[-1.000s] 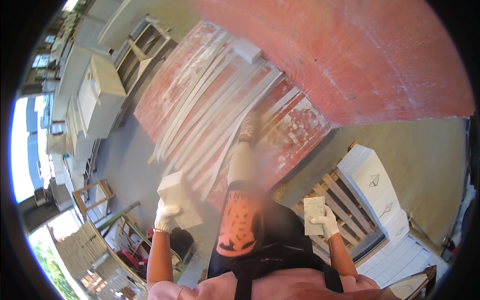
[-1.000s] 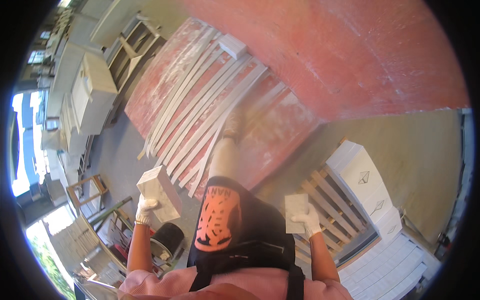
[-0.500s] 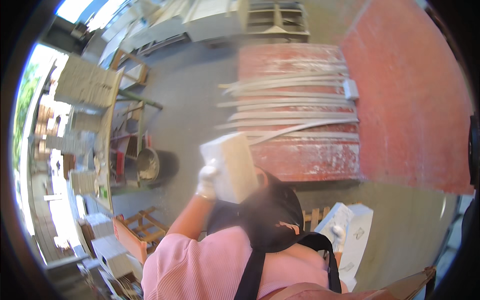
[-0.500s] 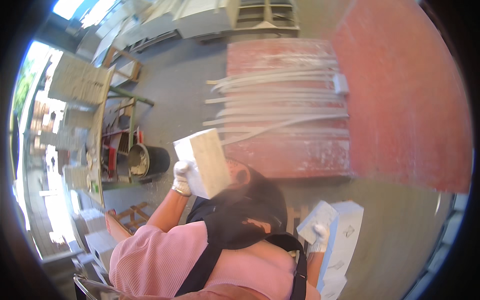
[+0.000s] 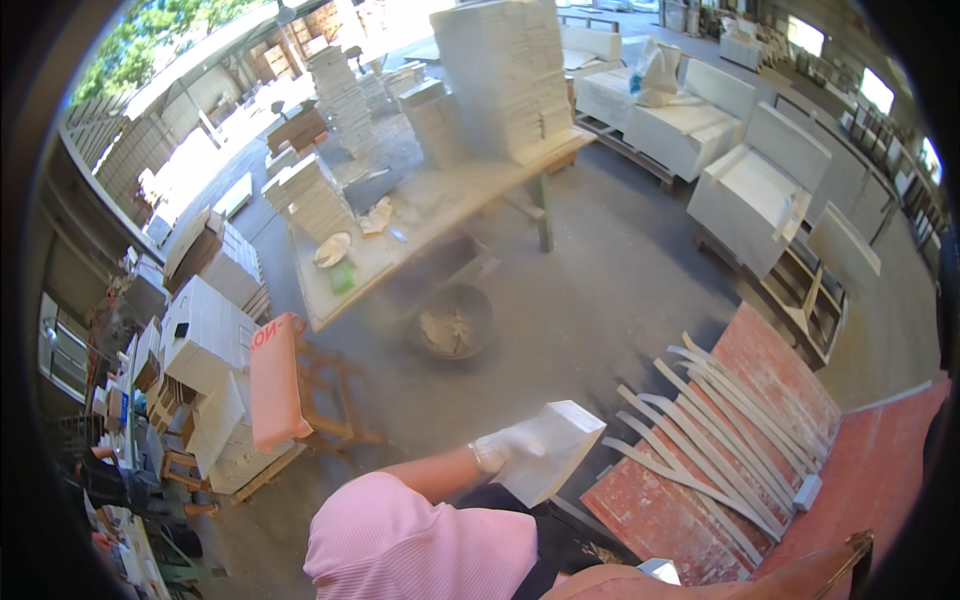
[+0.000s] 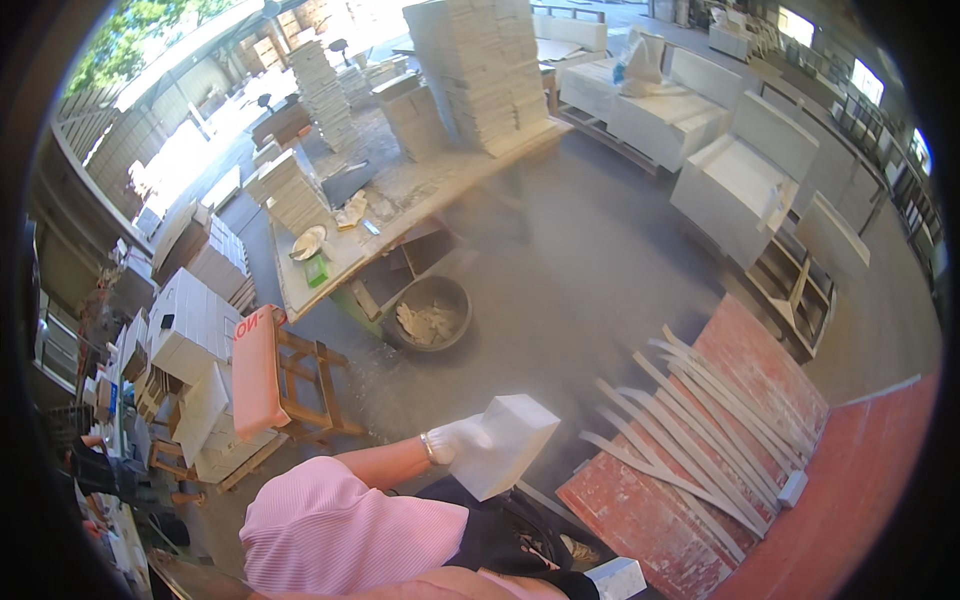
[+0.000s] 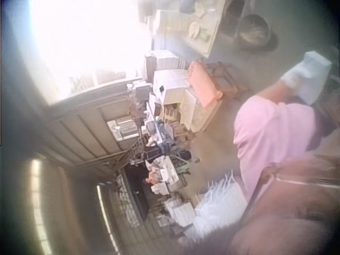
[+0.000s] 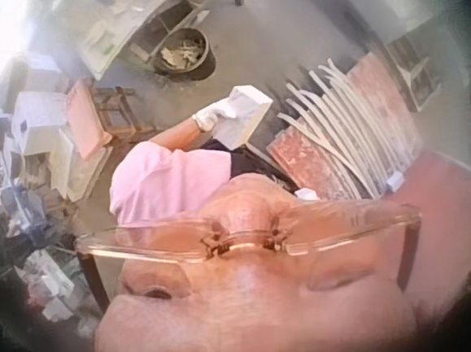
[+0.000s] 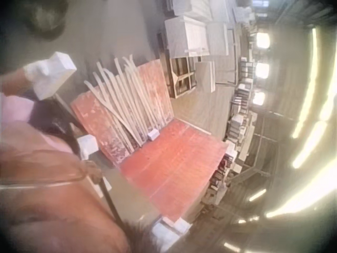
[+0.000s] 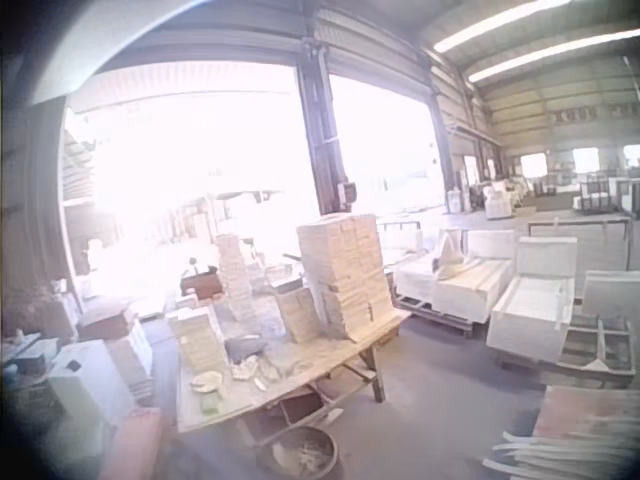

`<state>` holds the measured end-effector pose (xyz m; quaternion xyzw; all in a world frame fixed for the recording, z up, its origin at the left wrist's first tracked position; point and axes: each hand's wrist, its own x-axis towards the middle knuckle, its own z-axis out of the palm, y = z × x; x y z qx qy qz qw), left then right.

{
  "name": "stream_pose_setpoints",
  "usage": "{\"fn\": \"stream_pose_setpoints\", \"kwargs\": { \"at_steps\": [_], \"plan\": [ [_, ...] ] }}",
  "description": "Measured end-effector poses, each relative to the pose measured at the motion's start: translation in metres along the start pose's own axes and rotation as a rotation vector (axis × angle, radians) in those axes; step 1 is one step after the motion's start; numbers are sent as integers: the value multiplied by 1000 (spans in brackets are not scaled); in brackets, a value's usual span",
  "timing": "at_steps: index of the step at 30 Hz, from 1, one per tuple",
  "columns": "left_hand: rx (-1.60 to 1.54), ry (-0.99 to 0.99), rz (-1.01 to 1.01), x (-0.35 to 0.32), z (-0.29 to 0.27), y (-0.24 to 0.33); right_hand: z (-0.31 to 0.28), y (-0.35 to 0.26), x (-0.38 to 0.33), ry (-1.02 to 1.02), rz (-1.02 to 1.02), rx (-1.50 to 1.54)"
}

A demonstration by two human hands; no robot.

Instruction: The person repeatedly picks up rectangular blocks, rubs their surfaces with a sanding block, and places them back on the table. They also handle a green box and a metal bowl, moving them aside to access the blocks.

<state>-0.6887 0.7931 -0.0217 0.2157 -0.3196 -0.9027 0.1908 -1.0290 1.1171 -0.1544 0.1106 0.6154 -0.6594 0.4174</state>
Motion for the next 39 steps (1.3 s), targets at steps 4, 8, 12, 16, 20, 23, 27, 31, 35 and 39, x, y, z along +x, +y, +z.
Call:
{"fn": "stream_pose_setpoints", "kwargs": {
  "at_steps": [4, 8, 12, 16, 20, 23, 27, 31, 35, 39],
  "plan": [
    [-76, 141, -58, -56, -61, 44, 72, 6, 8, -80, 27, -59],
    [-175, 376, 34, -113, -88, 45, 121, 21, 18, -155, 61, -125],
    [-210, 571, 240, -163, -99, 23, 146, 35, 32, -259, 111, -187],
    [-458, 517, 440, -216, -113, -17, 142, 49, 57, -384, 168, -243],
    [226, 847, 580, -263, -144, -42, 118, 75, 76, -497, 195, -256],
    [-362, 735, 644, -289, -162, -57, 113, 89, 76, -617, 202, -267],
    [-583, 775, 592, -326, -190, -47, 168, 97, 51, -601, 306, -129],
    [-571, 750, 622, -368, -224, -7, 259, 113, -14, -423, 292, -122],
    [-409, 768, 723, -405, -260, 42, 355, 129, -99, -290, 288, -86],
    [-570, 705, 677, -444, -309, 71, 434, 121, -176, -556, 299, -94]
  ]
}}
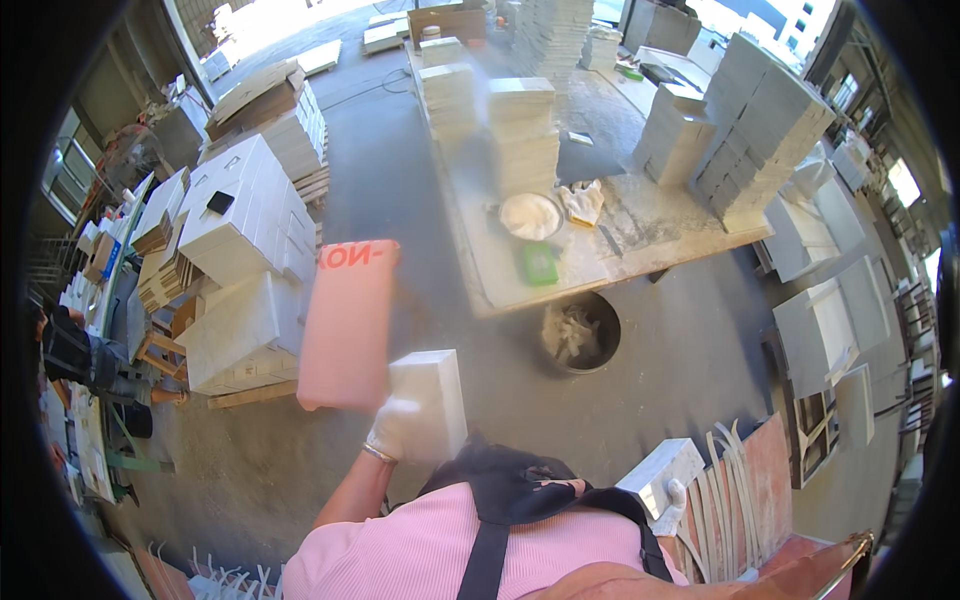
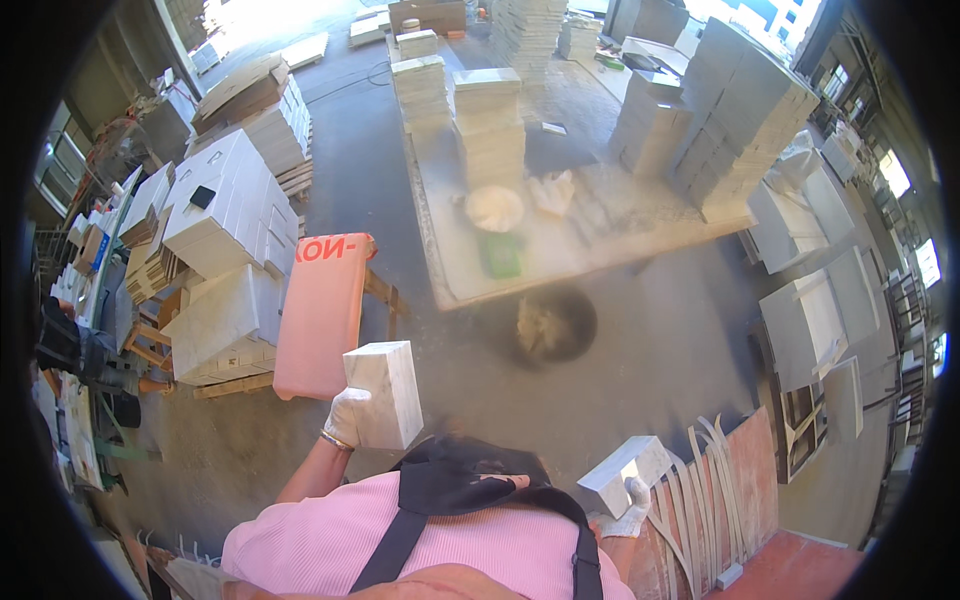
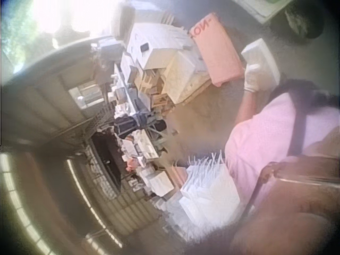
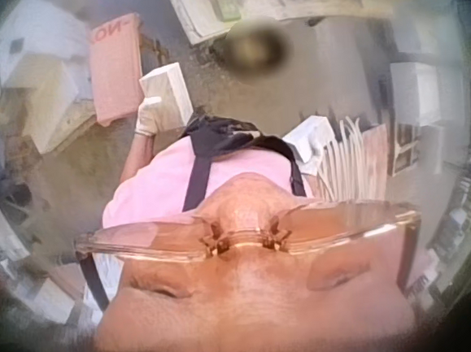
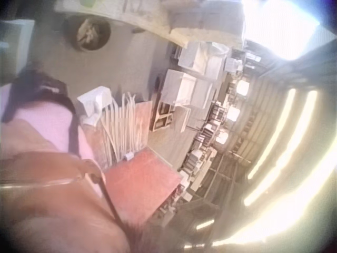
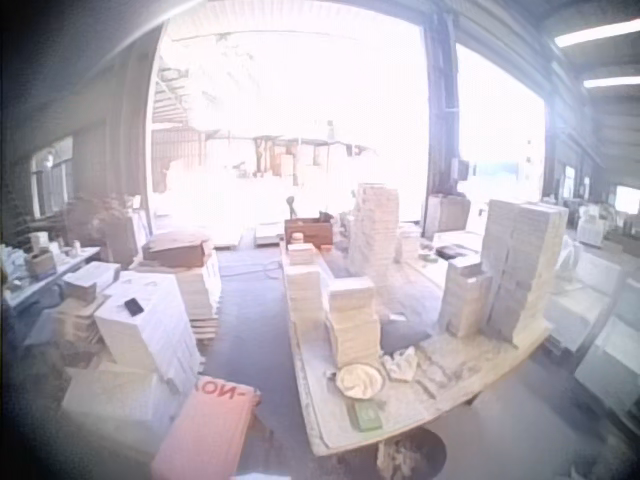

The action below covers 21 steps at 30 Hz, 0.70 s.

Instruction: The person repeatedly picks up rectangular blocks, rubs their surfaces with a sanding block, and places them back on the table. They also handle a green box and a metal bowl, moving them aside to access the blocks.

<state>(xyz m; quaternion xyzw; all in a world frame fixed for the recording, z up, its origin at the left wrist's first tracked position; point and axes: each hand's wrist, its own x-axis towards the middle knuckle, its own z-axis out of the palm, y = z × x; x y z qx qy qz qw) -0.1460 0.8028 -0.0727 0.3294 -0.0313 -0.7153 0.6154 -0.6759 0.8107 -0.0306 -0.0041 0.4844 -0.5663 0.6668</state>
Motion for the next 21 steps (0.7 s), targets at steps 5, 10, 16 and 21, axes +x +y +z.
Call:
{"fn": "stream_pose_setpoints", "kwargs": {
  "at_steps": [5, 10, 16, 21],
  "plan": [
    [-65, 46, 35, 57, -41, 38, 70, -2, 22, -9, -117, -66],
    [-68, 88, 83, 91, -48, 78, 133, -17, 78, -186, -153, -66],
    [-44, 153, 133, 118, -36, 135, 251, -28, 141, -309, -193, -36],
    [-38, 188, 95, 155, -22, 186, 334, -32, 164, -439, -205, -88]
  ]
}}
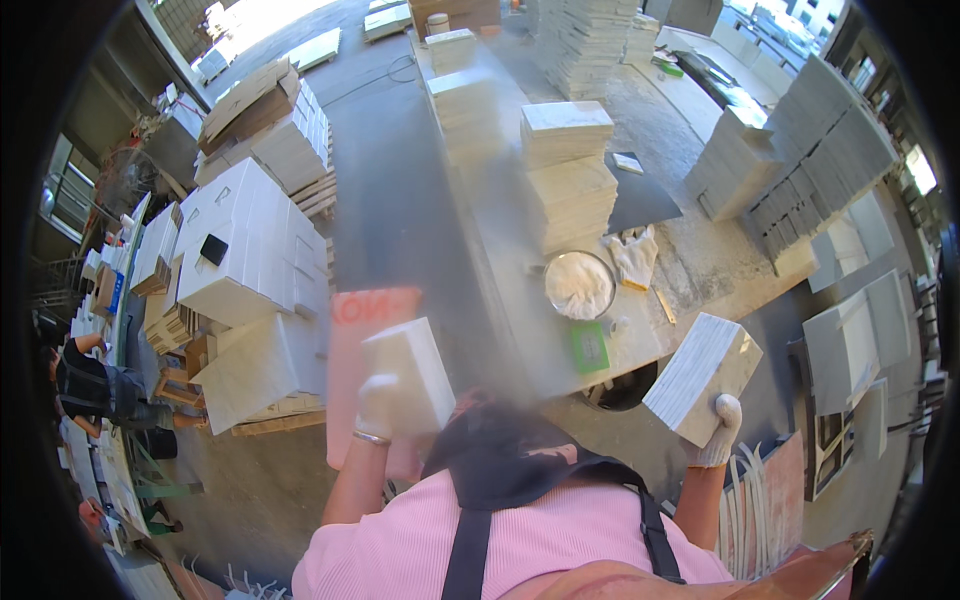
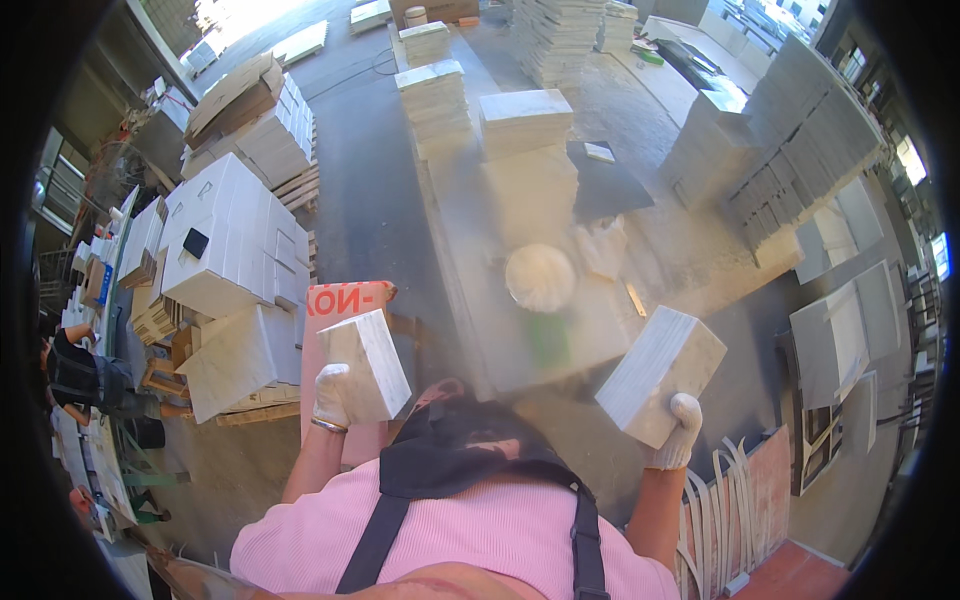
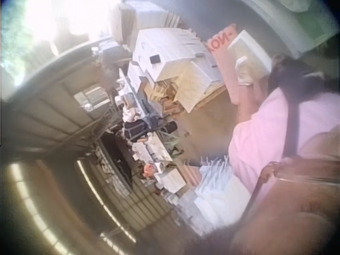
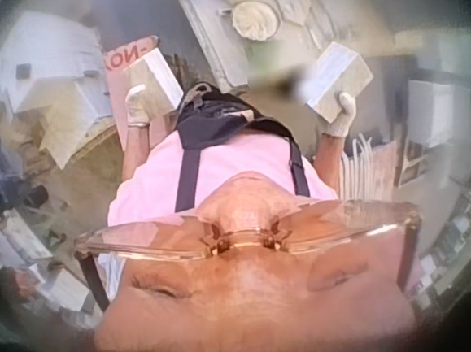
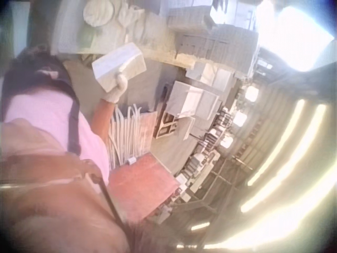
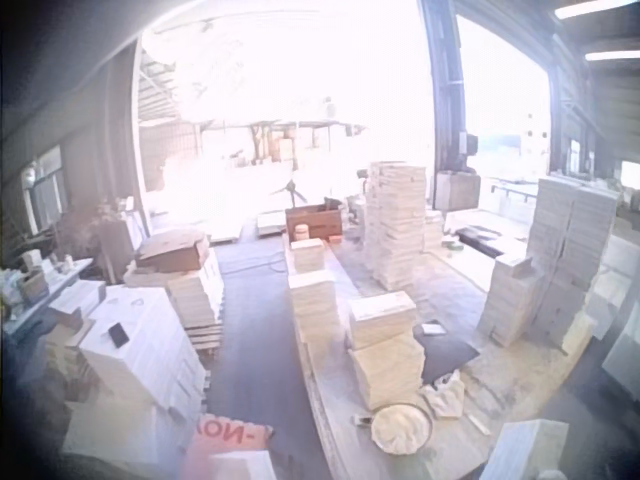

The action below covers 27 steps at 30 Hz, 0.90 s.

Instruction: The person repeatedly picks up rectangular blocks, rubs their surfaces with a sanding block, and places them back on the table. They also handle a green box and a metal bowl, moving them aside to access the blocks.

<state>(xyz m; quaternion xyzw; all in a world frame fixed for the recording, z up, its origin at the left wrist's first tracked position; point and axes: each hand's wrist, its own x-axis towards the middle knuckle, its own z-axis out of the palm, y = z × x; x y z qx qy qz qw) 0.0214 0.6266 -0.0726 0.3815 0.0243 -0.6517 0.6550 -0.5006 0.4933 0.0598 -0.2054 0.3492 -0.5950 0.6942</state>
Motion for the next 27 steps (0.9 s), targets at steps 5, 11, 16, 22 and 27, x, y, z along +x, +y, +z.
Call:
{"fn": "stream_pose_setpoints", "kwargs": {
  "at_steps": [5, 11, 16, 22, 27],
  "plan": [
    [107, -72, -102, 98, 56, 79, 52, 30, 36, 71, -43, -29],
    [349, -309, -227, 255, 170, 175, 103, 81, 33, 290, -156, -36],
    [419, -566, -401, 386, 252, 208, 143, 106, 25, 458, -190, -48],
    [940, -838, 30, 469, 337, 182, 175, 120, 25, 639, -223, -61],
    [792, -1267, -509, 504, 396, 156, 191, 127, 28, 755, -262, -61]
  ]
}}
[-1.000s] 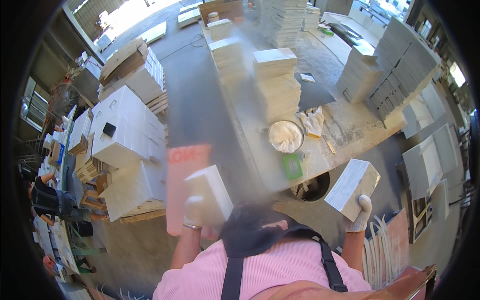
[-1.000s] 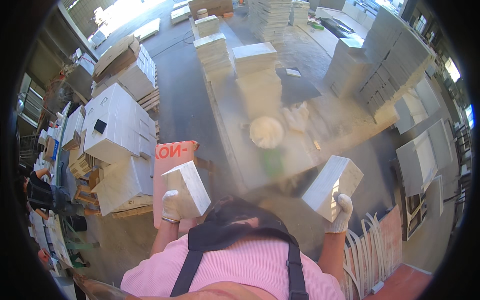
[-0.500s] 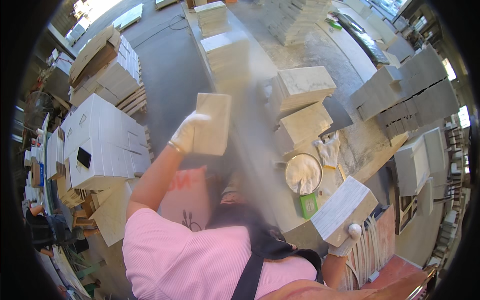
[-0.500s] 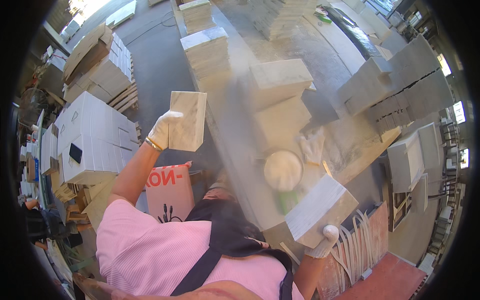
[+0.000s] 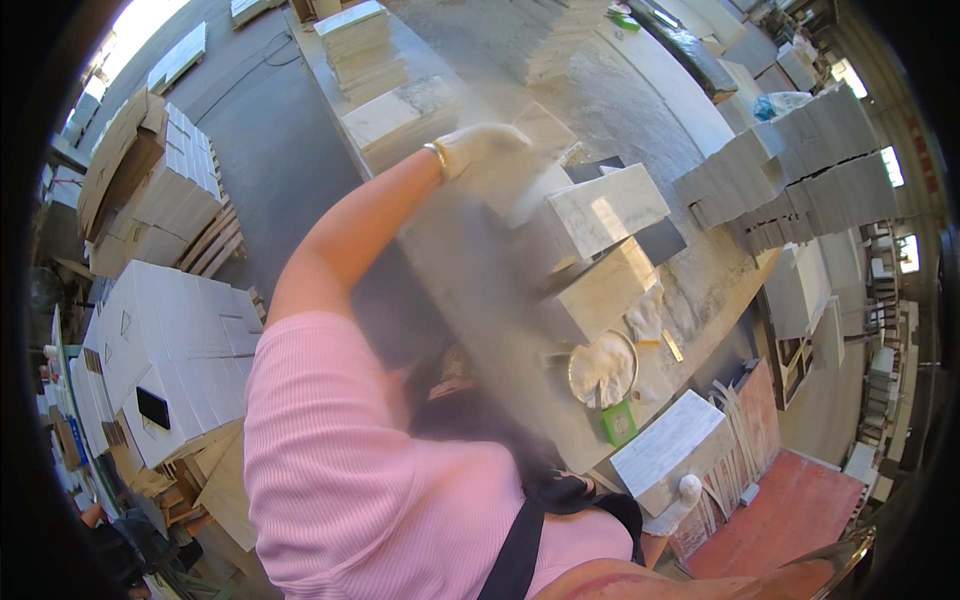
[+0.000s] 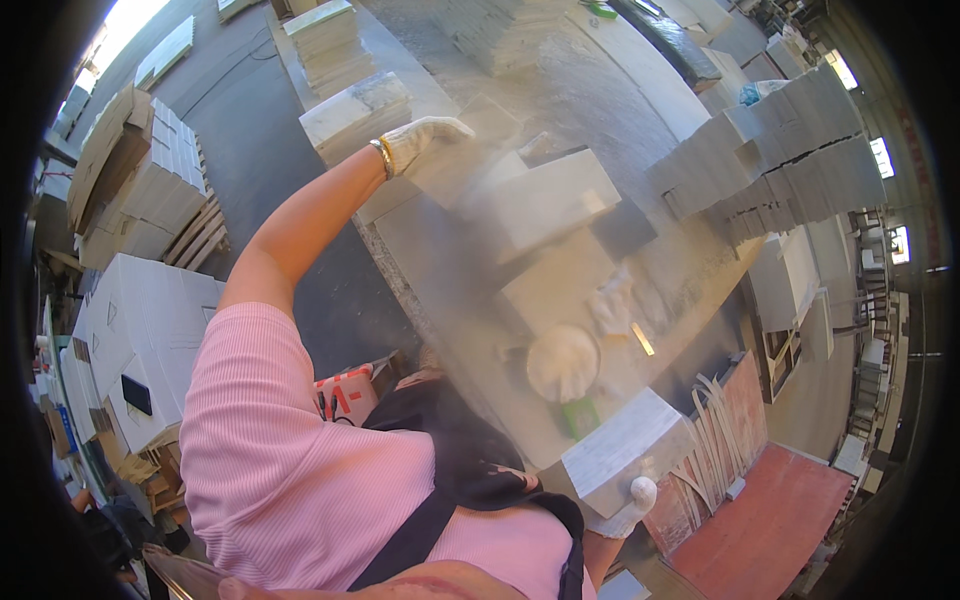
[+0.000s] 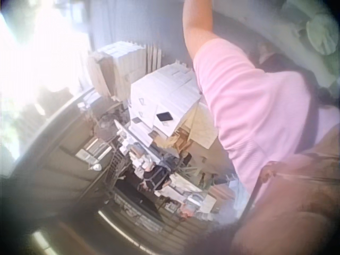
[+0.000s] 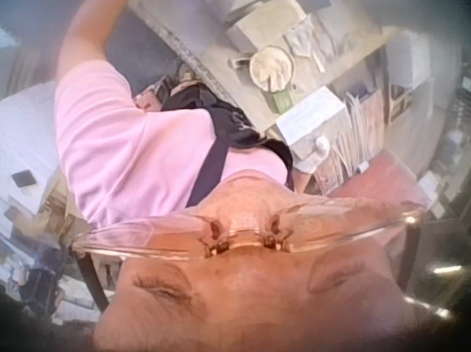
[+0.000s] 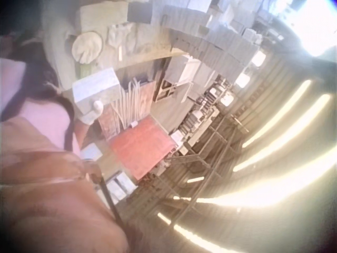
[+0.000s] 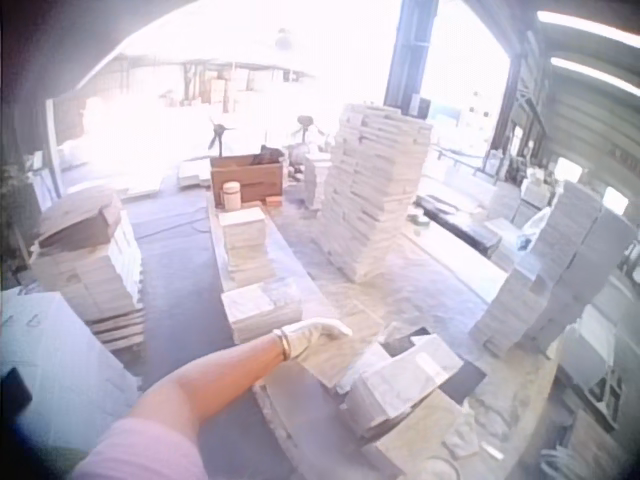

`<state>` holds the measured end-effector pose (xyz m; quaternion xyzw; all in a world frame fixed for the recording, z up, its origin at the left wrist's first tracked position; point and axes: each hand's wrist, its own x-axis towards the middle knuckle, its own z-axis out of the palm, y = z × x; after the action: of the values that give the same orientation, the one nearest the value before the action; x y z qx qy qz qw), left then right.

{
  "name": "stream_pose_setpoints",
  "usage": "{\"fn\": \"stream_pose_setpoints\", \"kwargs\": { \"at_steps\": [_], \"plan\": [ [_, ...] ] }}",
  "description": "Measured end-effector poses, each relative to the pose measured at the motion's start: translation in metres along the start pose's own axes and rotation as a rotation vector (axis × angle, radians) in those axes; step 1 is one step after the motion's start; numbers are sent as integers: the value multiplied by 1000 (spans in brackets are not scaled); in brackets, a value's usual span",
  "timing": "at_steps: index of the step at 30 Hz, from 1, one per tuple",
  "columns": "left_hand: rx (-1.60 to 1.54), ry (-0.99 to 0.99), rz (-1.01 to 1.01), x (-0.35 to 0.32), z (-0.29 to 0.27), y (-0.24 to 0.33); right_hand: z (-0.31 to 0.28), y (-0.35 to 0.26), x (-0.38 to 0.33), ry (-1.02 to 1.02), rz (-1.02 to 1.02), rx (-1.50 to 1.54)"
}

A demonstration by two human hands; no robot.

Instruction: The person repeatedly picks up rectangular blocks, rubs their surfaces with a sanding block, and places them back on the table. They also handle a green box and a metal bowl, moving them aside to access the blocks.

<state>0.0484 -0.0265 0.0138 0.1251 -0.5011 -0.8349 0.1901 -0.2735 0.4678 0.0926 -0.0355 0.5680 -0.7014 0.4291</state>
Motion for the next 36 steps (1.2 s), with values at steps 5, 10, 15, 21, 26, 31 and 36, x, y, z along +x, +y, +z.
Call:
{"fn": "stream_pose_setpoints", "kwargs": {
  "at_steps": [5, 10, 15, 21, 26, 31, 36],
  "plan": [
    [136, 101, -157, 47, -24, -18, 9, 3, -4, 87, -7, -6],
    [43, 263, -296, 66, -25, -32, 8, 5, -6, 148, -8, 16],
    [439, 168, -260, 64, -21, -19, 2, 6, 1, 160, 4, -3],
    [820, 91, -268, 51, -16, -3, -18, 6, 13, 79, 17, 118],
    [1108, 280, -533, 57, -4, 16, -20, -1, 26, 123, -20, 173],
    [901, 419, -340, 44, 3, -2, 23, -11, 37, -169, 45, 172],
    [755, 707, -136, 19, 3, -11, 67, -18, 44, -211, 95, 177]
  ]
}}
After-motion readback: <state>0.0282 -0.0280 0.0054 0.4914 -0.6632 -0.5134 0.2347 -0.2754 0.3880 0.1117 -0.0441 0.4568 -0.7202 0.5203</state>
